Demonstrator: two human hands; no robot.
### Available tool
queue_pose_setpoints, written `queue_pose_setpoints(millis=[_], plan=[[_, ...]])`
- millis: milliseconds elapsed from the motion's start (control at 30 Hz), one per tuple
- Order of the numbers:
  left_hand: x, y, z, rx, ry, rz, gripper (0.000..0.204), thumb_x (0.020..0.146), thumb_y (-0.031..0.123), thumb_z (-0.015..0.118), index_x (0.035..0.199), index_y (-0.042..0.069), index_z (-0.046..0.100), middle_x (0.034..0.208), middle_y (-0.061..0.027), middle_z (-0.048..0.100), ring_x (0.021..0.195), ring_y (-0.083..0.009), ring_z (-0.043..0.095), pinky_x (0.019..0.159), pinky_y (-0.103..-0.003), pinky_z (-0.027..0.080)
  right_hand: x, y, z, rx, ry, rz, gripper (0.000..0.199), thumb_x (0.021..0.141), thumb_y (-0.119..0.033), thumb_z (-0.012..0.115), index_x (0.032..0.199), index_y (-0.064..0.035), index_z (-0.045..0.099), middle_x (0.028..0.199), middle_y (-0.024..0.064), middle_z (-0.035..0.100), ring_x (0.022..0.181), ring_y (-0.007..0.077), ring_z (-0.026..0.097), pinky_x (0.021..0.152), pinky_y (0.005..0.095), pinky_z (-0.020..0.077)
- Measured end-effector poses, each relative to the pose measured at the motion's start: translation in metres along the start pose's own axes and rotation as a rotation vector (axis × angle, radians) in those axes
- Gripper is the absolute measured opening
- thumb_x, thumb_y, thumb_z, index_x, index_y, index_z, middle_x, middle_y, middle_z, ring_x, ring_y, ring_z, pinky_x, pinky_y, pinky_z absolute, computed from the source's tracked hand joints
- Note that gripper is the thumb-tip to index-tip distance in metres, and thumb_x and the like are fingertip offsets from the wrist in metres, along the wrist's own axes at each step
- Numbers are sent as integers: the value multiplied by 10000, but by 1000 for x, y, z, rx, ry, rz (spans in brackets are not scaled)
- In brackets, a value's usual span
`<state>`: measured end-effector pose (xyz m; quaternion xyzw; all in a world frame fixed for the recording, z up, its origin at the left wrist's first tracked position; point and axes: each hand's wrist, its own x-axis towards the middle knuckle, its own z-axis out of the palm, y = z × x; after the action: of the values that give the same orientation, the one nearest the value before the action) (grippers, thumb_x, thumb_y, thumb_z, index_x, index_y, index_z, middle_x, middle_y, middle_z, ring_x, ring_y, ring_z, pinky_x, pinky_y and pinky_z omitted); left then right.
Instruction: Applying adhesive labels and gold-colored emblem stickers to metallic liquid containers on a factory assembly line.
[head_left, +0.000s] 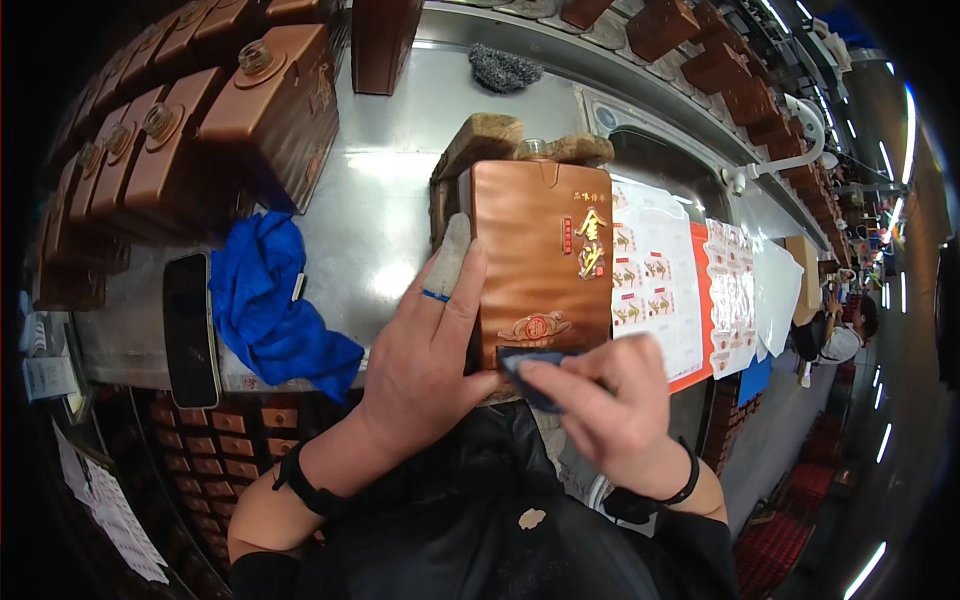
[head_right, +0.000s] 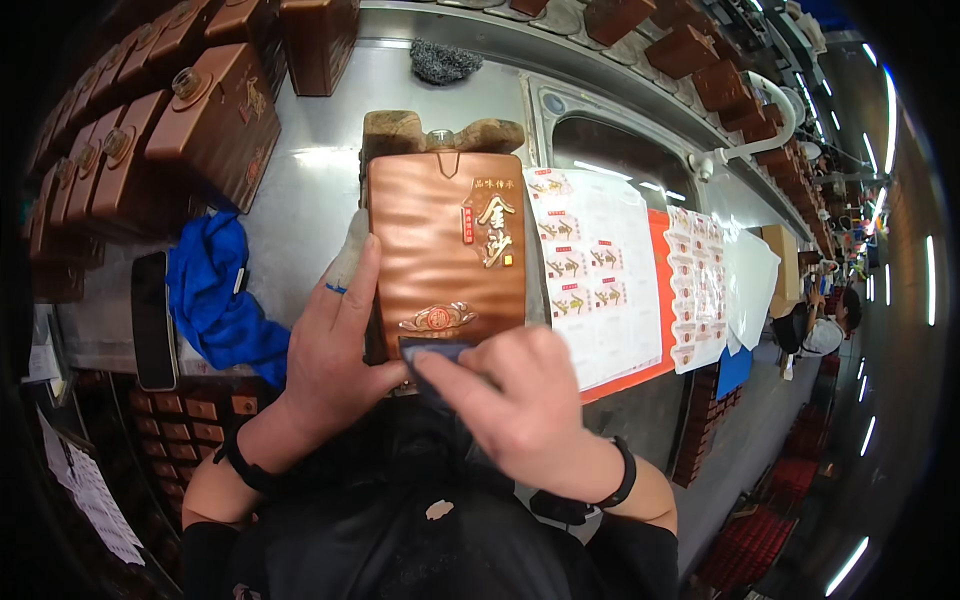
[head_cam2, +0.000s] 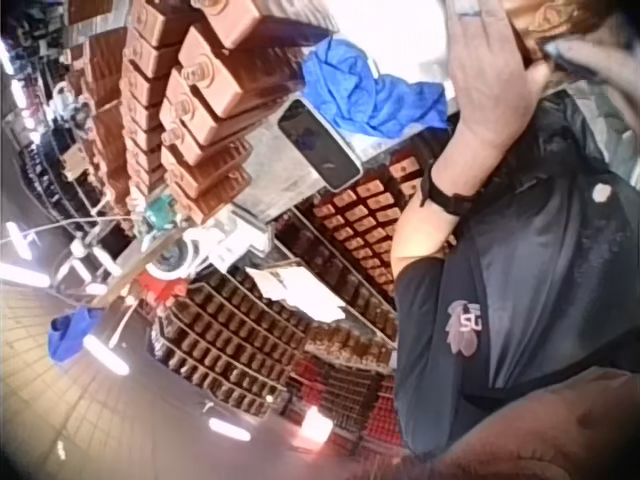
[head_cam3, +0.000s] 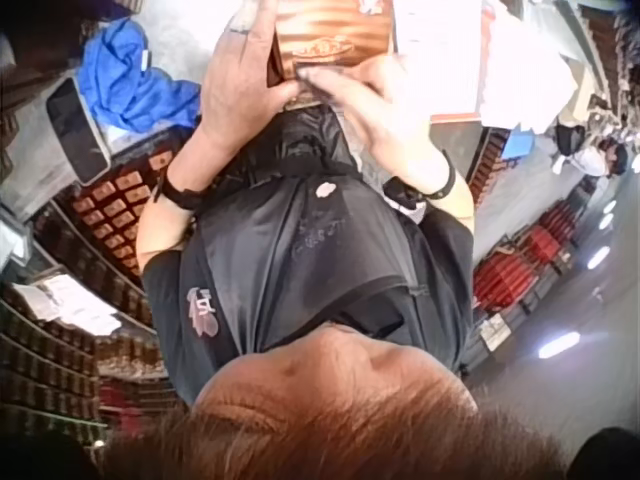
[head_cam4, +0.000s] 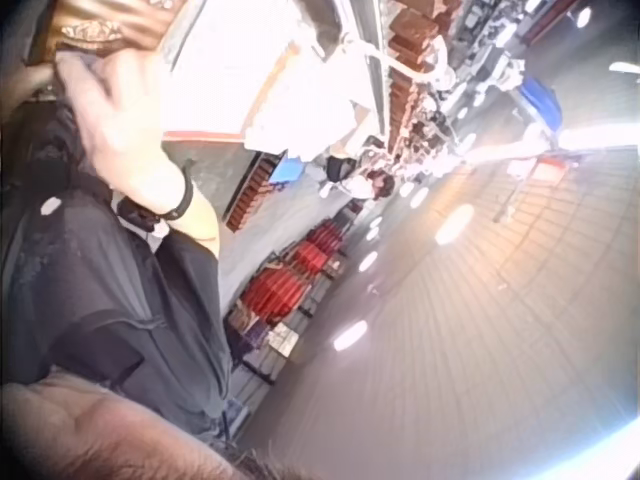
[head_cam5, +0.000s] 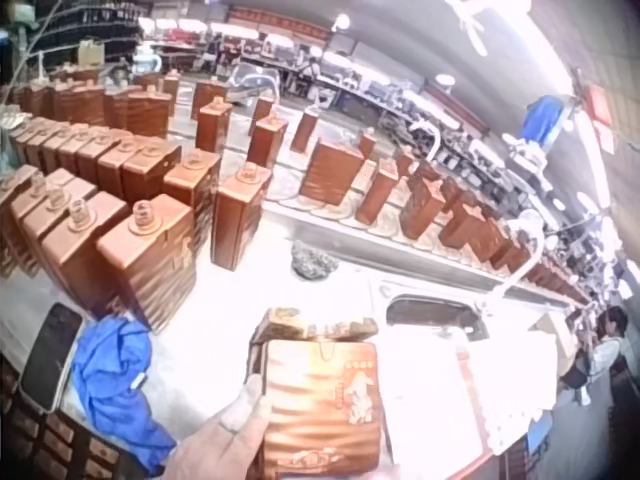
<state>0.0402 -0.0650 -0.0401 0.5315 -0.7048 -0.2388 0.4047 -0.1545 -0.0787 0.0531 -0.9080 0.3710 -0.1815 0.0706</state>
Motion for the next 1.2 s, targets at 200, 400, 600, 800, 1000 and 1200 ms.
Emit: queue_pose_setpoints(millis=[200, 400, 600, 800, 1000, 1200], plan=[[0, -2, 5, 40, 29, 23, 1139, 596, 140, 884, 1571, -4, 312, 1409, -287, 515, 1273, -453, 548, 1018, -468, 505, 0, 4, -3, 142, -98, 25, 405, 702, -127, 778, 1106, -108, 753, 788, 15, 520, 737, 214, 497, 628, 358, 356], [-3, -6, 5, 63, 51, 70, 1146, 613, 165, 899, 1575, -2, 299, 1428, -281, 505, 1248, -460, 555, 990, -469, 510, 8, -15, 16, 214, -93, -10, 379, 728, -123, 807, 1091, -64, 714, 755, 40, 543, 693, 239, 526, 639, 373, 408], [-2, -5, 5, 41, 9, 44, 1190, 606, 178, 919, 1586, -2, 268, 1397, -267, 525, 1218, -472, 564, 993, -476, 507, 2, 8, 9, 301, 179, 394, 267, 839, -98, 781, 1059, -24, 648, 817, 137, 659, 661, 304, 656, 585, 375, 512], [-4, -1, 6, 21, -31, -22, 1154, 600, 155, 916, 1571, 1, 312, 1327, -252, 569, 1240, -473, 554, 996, -471, 508, -6, 0, 25, 150, 184, 466, 293, 883, -123, 747, 1087, -7, 572, 811, 143, 664, 603, 337, 663, 541, 402, 516], [-3, -7, 8, 40, 69, 43, 1102, 622, 109, 881, 1567, 4, 324, 1360, -258, 545, 1261, -456, 550, 1042, -468, 493, 14, -14, 33, 115, 123, 332, 289, 885, -132, 744, 1084, -6, 577, 778, 163, 658, 577, 339, 661, 518, 416, 506], [-1, -1, 6, 2, 40, 25, 1076, 638, 129, 880, 1550, -23, 331, 1548, -296, 384, 1324, -445, 510, 1087, -460, 468, 8, -9, 27, 80, 142, 394, 290, 893, -131, 736, 1091, -1, 569, 779, 162, 663, 562, 337, 659, 505, 420, 504]])
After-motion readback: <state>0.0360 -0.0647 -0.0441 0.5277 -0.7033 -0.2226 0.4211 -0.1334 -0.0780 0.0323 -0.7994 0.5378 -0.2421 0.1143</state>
